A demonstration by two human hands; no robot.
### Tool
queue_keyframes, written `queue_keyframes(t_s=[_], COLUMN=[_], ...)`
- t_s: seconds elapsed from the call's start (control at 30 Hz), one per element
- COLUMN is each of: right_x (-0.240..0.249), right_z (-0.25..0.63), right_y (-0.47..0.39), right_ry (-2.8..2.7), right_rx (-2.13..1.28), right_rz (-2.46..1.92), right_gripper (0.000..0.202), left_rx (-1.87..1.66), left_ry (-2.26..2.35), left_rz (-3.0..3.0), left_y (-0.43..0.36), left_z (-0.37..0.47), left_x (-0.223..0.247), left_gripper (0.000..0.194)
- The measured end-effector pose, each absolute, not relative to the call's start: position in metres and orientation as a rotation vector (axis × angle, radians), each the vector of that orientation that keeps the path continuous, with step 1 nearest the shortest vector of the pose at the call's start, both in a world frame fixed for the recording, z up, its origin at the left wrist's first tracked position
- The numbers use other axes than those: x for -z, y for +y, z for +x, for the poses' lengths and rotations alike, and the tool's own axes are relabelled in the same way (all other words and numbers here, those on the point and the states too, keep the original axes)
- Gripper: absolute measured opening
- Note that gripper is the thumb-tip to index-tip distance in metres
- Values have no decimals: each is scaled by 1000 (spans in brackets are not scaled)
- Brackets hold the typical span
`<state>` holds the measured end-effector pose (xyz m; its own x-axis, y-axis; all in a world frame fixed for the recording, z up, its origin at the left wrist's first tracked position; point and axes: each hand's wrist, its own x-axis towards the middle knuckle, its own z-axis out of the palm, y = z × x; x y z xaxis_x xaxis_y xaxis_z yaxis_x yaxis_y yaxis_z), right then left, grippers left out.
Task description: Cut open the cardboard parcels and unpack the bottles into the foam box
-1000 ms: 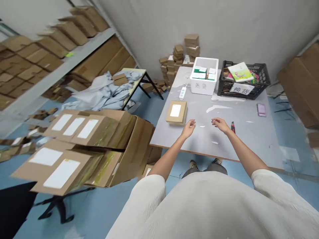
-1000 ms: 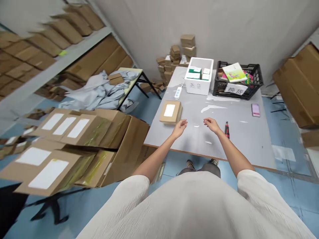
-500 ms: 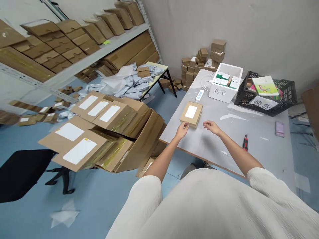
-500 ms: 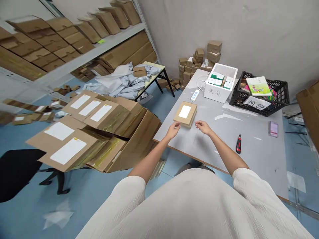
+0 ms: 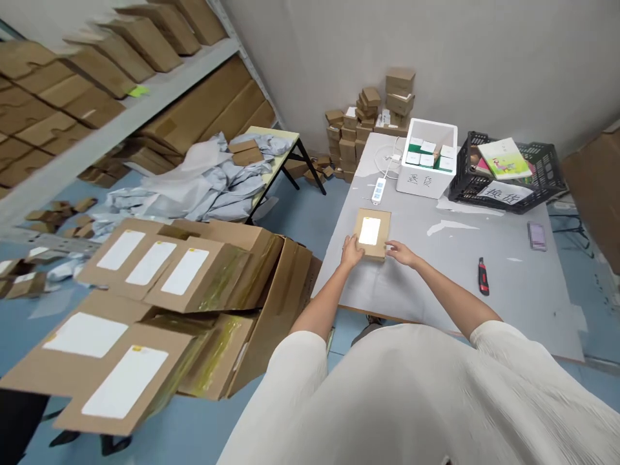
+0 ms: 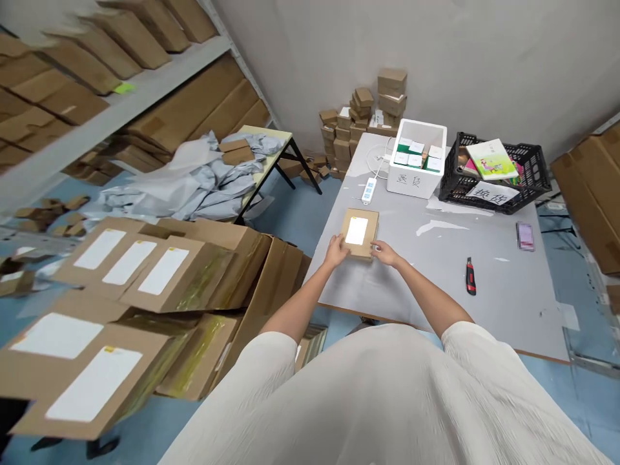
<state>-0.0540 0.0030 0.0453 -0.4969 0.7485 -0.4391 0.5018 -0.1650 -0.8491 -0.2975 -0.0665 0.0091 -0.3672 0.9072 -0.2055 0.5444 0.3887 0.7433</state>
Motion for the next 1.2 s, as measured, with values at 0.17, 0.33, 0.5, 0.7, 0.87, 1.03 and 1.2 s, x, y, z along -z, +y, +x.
queue_keyframes(t_s=[0.17, 0.33, 0.5, 0.7, 0.87, 1.03, 1.2], right_x=[-33, -28, -34, -53, -62, -60, -50], right_z=[-63, -40, 10, 76, 126, 170, 193], right_y=[2, 5, 8, 8, 15, 17, 31], right_ry=[-1726, -1614, -1619, -1675, -1747, -1840, -1925], right_rx=[-1745, -1657, -1520, -1453, -1417, -1371, -1391], right_rz=[-1529, -1620, -1777, -1890, -1901, -1909, -1869], right_gripper=[58, 55, 54, 80, 85, 86, 90], left_rx=[-681, -566, -478, -410, -367, -383, -522], left_ry=[1966, 1948, 1884, 1809, 1805, 1786, 1726], left_rz=[1351, 1431, 1491, 1559, 1583, 1588, 1569], left_y=[-57, -46, -31, -20, -14, -10, -6], left_z=[-295, -264, -217, -157, -104, -66, -58], left_x=[8, 8, 3, -4, -9, -6, -4], left_gripper=[91, 85, 84, 85, 85, 86, 89])
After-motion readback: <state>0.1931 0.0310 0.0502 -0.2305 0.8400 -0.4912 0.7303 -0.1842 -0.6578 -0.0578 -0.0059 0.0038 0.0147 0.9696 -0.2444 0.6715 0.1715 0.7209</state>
